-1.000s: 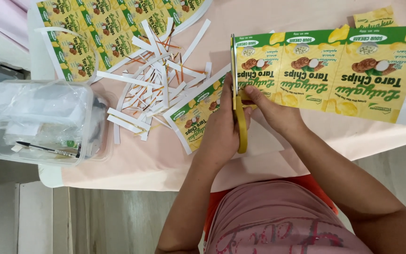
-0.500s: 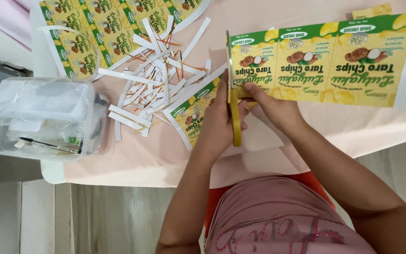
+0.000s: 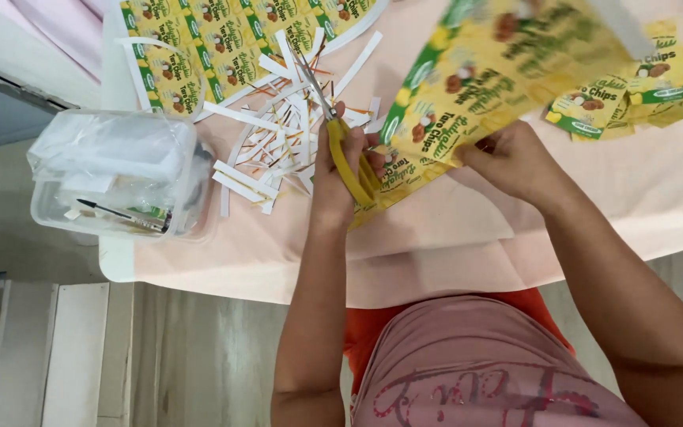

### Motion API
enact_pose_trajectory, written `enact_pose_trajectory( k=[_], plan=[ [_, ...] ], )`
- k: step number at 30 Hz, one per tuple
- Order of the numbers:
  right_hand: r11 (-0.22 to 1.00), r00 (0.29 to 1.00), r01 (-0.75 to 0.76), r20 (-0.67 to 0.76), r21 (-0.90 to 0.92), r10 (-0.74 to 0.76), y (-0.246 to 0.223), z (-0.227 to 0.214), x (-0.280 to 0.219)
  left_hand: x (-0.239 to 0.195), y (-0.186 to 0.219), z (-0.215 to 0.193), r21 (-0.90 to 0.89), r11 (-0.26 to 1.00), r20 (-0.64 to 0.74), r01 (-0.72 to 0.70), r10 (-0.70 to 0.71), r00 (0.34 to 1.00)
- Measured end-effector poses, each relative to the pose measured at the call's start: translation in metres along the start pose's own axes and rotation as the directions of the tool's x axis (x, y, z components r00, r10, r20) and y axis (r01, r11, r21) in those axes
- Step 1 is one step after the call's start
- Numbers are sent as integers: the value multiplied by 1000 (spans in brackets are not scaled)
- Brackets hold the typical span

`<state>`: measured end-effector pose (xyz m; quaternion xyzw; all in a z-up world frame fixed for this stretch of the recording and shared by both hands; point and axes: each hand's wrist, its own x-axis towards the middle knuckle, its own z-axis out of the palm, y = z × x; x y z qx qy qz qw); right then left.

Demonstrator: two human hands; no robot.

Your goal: The person uses yellow-handled scissors to cut a sheet of printed Lutyaku Taro Chips labels into individual pieces. They repeatedly trim the edges and separate the labels, placing the cut pieces on the table.

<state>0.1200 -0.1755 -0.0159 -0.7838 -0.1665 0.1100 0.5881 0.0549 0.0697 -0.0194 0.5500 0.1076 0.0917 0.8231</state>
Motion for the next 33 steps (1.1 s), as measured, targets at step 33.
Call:
enact_pose_trajectory(
  k=[33],
  plan=[
    [768,932,-285,-21,573,361,-32,11,3,-37,-10,50,-298,920,-271,-253,173,947]
  ],
)
